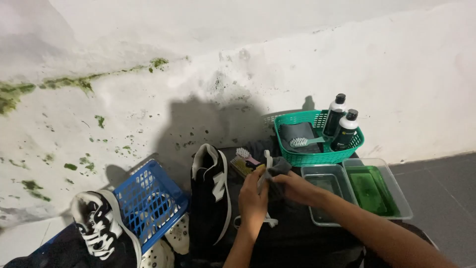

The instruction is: The person is cleaning white shoe laces by scrubbing them with a grey cloth.

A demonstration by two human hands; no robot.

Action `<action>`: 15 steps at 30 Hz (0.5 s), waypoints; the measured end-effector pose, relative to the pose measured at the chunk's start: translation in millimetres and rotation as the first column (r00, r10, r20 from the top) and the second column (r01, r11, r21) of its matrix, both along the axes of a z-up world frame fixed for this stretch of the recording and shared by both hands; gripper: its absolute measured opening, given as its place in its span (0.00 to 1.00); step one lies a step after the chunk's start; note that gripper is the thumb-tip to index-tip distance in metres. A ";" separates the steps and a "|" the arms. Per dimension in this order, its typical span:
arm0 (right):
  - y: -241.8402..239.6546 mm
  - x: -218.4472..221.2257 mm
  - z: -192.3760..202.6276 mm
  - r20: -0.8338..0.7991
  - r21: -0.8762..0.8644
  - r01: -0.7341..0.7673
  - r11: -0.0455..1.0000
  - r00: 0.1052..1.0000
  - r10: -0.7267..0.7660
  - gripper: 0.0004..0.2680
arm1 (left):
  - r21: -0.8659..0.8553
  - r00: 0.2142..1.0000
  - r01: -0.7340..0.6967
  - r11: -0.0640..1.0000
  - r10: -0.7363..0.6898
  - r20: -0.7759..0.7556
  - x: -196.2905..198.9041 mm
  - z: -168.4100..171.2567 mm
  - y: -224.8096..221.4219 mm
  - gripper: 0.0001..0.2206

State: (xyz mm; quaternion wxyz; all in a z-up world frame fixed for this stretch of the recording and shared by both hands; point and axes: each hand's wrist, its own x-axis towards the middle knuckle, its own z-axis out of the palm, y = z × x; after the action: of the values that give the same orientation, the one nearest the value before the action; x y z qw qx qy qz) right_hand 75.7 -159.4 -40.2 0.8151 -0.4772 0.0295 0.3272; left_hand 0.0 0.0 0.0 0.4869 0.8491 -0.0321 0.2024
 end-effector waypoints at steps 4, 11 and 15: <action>0.3 -2.1 3.8 0.012 -0.007 -0.011 1.000 1.000 0.011 0.13 | 0.028 1.000 -0.009 1.000 0.009 -0.012 -1.0 -4.9 0.0 0.16; 1.0 -6.0 24.0 0.011 -0.117 -0.028 0.993 1.000 0.029 0.12 | 0.000 1.000 0.020 1.000 -0.020 -0.024 -0.6 -6.9 0.7 0.16; -0.1 -3.8 15.7 -0.007 -0.060 0.025 0.998 1.000 -0.025 0.11 | -0.042 0.998 0.042 0.998 -0.040 0.042 0.8 -9.5 -1.3 0.15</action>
State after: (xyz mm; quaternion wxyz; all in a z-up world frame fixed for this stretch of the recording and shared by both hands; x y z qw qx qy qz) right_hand 71.9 -159.5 -24.5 0.8042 -0.4999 0.0484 0.3179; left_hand 0.8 -1.3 -9.5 0.5082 0.8333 -0.0552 0.2103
